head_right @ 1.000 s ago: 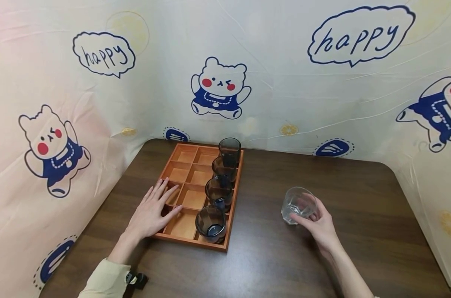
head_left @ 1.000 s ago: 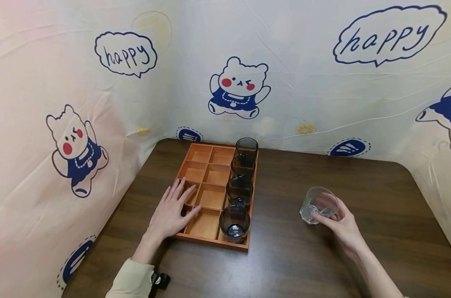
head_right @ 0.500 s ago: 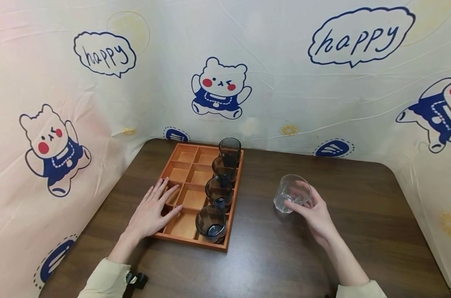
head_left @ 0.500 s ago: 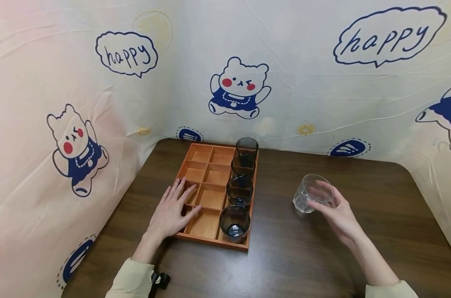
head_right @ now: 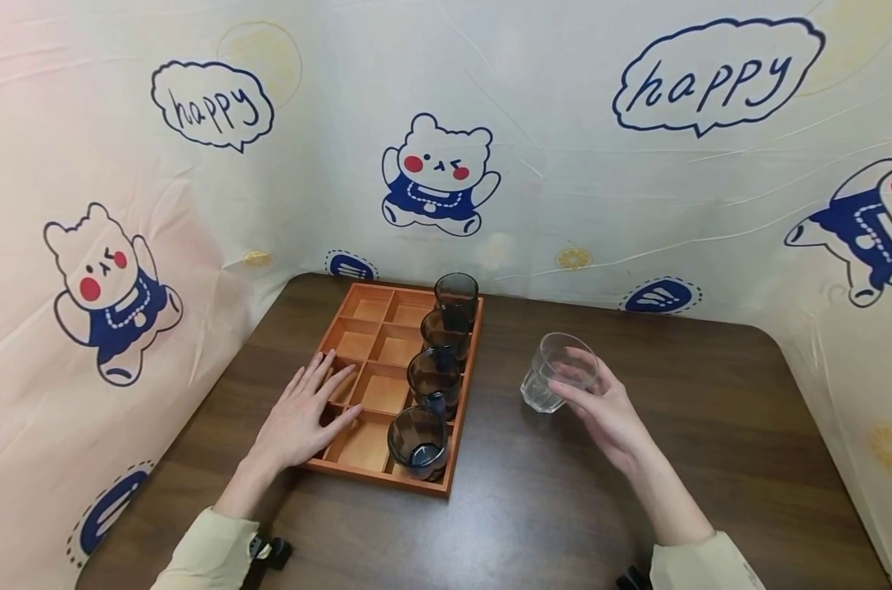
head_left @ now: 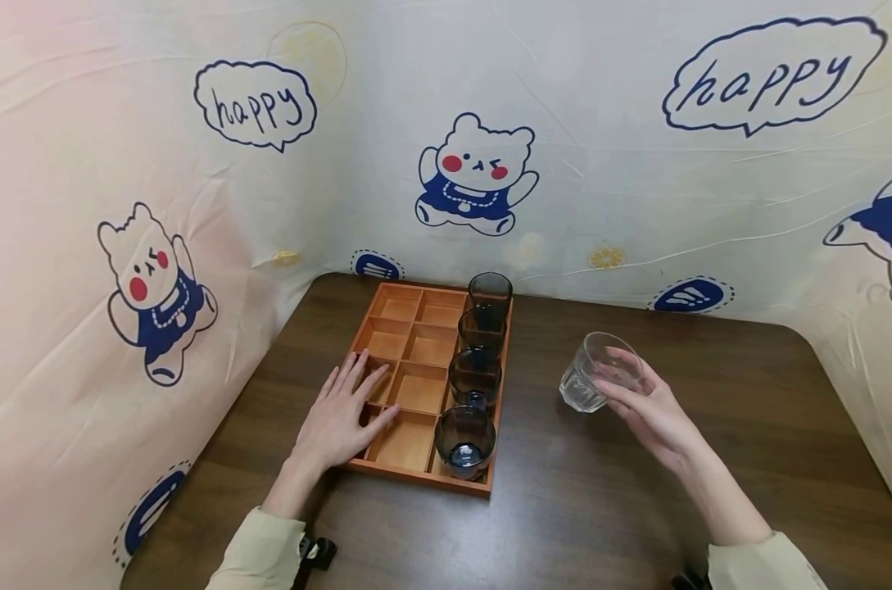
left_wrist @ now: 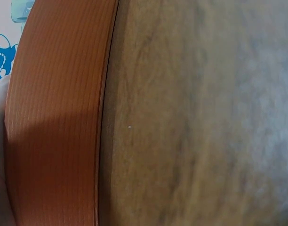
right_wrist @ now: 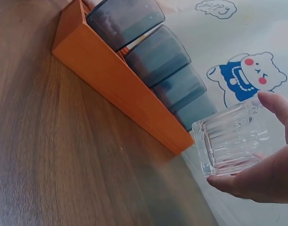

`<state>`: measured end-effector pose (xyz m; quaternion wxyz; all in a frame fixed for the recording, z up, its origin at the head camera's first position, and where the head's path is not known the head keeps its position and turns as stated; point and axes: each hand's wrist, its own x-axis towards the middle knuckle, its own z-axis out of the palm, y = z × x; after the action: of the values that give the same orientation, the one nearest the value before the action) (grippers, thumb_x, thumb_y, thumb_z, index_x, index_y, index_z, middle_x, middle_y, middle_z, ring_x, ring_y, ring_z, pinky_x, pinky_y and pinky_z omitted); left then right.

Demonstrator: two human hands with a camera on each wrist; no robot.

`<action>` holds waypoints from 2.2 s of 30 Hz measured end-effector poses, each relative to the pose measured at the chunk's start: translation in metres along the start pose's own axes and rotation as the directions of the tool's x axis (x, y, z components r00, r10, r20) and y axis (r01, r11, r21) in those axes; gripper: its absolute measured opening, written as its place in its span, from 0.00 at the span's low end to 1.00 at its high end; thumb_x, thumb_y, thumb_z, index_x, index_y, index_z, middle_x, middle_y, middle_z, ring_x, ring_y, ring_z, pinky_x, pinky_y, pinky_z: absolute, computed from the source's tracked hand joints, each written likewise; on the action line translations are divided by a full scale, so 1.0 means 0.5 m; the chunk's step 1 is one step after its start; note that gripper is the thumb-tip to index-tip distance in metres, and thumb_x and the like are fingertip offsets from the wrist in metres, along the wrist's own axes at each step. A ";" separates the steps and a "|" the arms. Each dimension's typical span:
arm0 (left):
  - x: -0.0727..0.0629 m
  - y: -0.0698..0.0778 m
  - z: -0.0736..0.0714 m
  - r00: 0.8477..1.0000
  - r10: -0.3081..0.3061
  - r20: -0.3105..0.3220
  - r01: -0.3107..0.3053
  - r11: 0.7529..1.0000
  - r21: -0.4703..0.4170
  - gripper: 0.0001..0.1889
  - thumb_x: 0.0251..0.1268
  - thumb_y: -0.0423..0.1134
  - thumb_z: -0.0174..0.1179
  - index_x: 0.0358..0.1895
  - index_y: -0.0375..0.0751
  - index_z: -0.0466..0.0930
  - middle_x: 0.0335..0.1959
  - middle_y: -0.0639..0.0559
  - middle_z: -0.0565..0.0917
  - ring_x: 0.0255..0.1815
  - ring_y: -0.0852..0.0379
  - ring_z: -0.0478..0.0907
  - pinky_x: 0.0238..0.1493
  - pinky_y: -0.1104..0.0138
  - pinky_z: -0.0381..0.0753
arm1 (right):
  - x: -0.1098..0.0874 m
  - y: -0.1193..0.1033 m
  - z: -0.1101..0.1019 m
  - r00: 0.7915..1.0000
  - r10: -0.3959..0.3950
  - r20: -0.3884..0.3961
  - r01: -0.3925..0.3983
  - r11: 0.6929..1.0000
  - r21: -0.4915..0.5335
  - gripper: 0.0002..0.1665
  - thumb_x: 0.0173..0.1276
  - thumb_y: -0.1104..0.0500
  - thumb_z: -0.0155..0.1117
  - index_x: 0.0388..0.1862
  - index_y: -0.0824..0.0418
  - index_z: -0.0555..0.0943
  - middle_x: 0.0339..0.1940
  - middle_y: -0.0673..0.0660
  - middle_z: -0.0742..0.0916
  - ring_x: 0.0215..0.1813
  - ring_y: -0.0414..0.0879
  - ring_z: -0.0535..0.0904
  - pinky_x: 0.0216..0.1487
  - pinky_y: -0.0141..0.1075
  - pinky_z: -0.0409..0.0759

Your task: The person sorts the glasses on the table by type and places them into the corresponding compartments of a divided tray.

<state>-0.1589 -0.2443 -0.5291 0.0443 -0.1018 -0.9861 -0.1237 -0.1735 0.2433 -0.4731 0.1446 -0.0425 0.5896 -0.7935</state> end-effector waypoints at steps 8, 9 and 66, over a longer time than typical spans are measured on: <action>-0.001 0.001 -0.003 1.000 -0.003 0.006 0.003 1.000 -0.001 0.44 0.77 0.74 0.55 0.87 0.54 0.65 0.93 0.41 0.53 0.95 0.39 0.46 0.93 0.39 0.49 | 0.016 -0.003 0.015 0.999 0.024 0.026 -0.026 0.997 0.072 0.26 0.84 0.69 0.59 0.73 0.47 0.73 0.62 0.47 0.90 0.66 0.36 0.85 0.65 0.30 0.85; -0.001 0.002 -0.003 1.000 -0.002 0.007 0.002 1.000 -0.001 0.44 0.77 0.74 0.55 0.87 0.54 0.65 0.93 0.41 0.53 0.95 0.39 0.45 0.93 0.39 0.49 | 0.018 -0.005 0.017 0.999 0.033 0.021 -0.034 0.997 0.070 0.26 0.84 0.68 0.59 0.73 0.47 0.73 0.62 0.46 0.90 0.65 0.36 0.85 0.65 0.30 0.85; -0.003 -0.002 -0.006 1.000 -0.004 0.009 0.004 1.000 -0.004 0.45 0.77 0.75 0.54 0.88 0.55 0.64 0.93 0.42 0.53 0.95 0.40 0.46 0.93 0.39 0.49 | 0.134 -0.120 0.145 0.997 0.065 0.042 -0.066 0.998 0.023 0.27 0.83 0.64 0.63 0.75 0.49 0.69 0.62 0.48 0.88 0.62 0.36 0.85 0.64 0.29 0.81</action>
<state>-0.1577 -0.2462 -0.5266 0.0394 -0.1007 -0.9862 -0.1253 -0.2311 0.1735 -0.4015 0.1831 -0.0377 0.5779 -0.7944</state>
